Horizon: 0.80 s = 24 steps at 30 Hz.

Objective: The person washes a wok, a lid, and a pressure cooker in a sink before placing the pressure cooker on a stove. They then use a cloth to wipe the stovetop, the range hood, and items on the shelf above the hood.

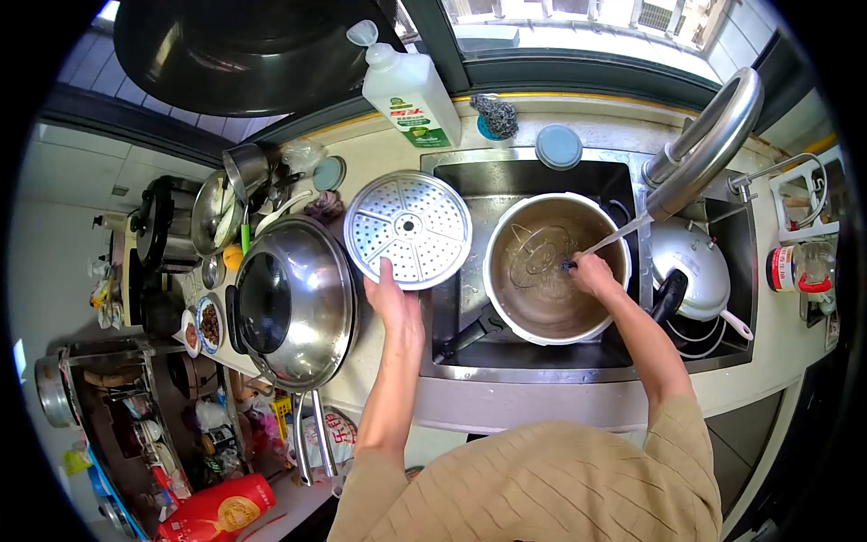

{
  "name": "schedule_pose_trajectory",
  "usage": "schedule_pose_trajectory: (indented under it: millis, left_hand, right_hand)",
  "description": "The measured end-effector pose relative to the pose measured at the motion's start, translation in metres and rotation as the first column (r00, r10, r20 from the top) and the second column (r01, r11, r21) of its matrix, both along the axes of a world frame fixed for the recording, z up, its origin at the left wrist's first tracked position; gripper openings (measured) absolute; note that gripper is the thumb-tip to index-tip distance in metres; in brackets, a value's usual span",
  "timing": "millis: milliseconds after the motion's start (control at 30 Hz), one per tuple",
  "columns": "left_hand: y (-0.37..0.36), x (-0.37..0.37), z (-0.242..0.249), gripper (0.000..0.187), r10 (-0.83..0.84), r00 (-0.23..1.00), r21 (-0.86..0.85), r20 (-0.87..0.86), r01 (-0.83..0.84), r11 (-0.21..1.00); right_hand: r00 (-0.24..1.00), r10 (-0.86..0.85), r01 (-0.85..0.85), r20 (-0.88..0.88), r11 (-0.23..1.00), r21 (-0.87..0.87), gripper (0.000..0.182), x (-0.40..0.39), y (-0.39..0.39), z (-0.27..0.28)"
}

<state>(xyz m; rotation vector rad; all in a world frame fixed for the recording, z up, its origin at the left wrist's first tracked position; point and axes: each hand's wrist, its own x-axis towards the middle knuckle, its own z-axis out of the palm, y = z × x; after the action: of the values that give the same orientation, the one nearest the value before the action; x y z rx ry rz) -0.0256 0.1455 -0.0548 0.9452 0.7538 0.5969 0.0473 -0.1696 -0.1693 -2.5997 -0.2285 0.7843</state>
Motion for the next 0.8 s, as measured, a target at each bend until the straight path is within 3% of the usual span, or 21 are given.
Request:
schedule_pose_trajectory:
  millis: [100, 200, 233, 300, 333, 367, 433, 500, 567, 600, 633, 667, 700, 800]
  left_hand:
    - [0.018, 0.034, -0.013, 0.031, 0.065, 0.998, -0.013, 0.027, -0.064, 0.998]
    - [0.048, 0.068, -0.046, 0.032, 0.123, 0.987, -0.095, 0.103, -0.113, 0.989]
    - [0.060, 0.077, -0.058, 0.033, 0.122, 0.983, -0.261, 0.136, -0.083, 0.962]
    - [0.067, 0.090, -0.052, 0.036, 0.090, 0.996, -0.440, -0.011, -0.085, 0.894]
    - [0.064, 0.088, -0.046, 0.037, 0.037, 0.994, -0.490, -0.100, -0.081, 0.868]
    - [0.056, 0.080, -0.038, 0.036, -0.029, 0.992, -0.473, -0.126, -0.034, 0.881]
    - [0.043, 0.066, -0.038, 0.039, 0.005, 0.977, -0.452, -0.212, -0.102, 0.886]
    - [0.024, 0.046, -0.035, 0.039, 0.036, 0.979, -0.356, -0.200, -0.107, 0.928]
    - [-0.046, 0.025, -0.003, 0.041, -0.046, 0.982, -0.019, -0.185, 0.043, 0.999]
    - [-0.069, 0.019, -0.013, 0.046, -0.307, 0.930, 0.008, -0.203, 0.315, 0.949]
    - [-0.091, 0.013, -0.029, 0.052, -0.543, 0.808, 0.027, -0.228, 0.562, 0.826]
    - [-0.114, 0.012, -0.075, 0.056, -0.556, 0.730, 0.311, -0.397, 0.677, 0.667]
    - [-0.134, 0.014, -0.114, 0.061, -0.499, 0.663, 0.526, -0.558, 0.748, 0.405]
    - [-0.162, 0.026, -0.103, 0.062, -0.179, 0.749, 0.717, -0.638, 0.662, 0.216]
  right_hand:
    - [0.999, 0.028, -0.026, 0.021, 0.995, -0.091, 0.023, 0.004, -0.002, -0.006]
    - [0.990, -0.107, 0.115, 0.089, 0.990, -0.087, 0.022, 0.011, 0.004, -0.005]
    - [0.980, -0.110, 0.123, 0.165, 0.990, -0.075, 0.021, 0.011, 0.004, -0.015]
    - [0.950, -0.215, 0.227, 0.224, 0.974, -0.027, 0.019, 0.007, 0.009, -0.044]
    - [0.971, -0.100, 0.130, 0.216, 0.983, -0.131, 0.021, -0.002, 0.013, -0.051]
    - [0.997, -0.017, 0.033, 0.080, 0.978, -0.204, 0.024, -0.009, 0.017, -0.055]
    - [0.975, 0.161, -0.107, 0.151, 0.943, -0.315, 0.025, -0.025, 0.029, -0.056]
    - [0.990, 0.134, -0.121, 0.046, 0.967, -0.224, 0.027, -0.019, 0.031, -0.064]
    - [0.994, 0.105, -0.100, 0.013, 0.979, -0.180, 0.027, -0.018, 0.033, -0.068]
    - [0.995, 0.090, -0.083, 0.031, 0.980, -0.182, 0.027, -0.019, 0.034, -0.069]
    - [0.996, 0.077, -0.067, 0.047, 0.980, -0.185, 0.027, -0.022, 0.036, -0.068]
    - [0.981, 0.190, -0.192, -0.034, 0.956, -0.221, 0.025, -0.023, 0.037, -0.062]
    - [0.947, 0.298, -0.319, -0.118, 0.916, -0.245, 0.024, -0.023, 0.037, -0.051]
    - [0.819, 0.486, -0.557, -0.307, 0.803, -0.214, 0.025, -0.036, 0.040, -0.046]
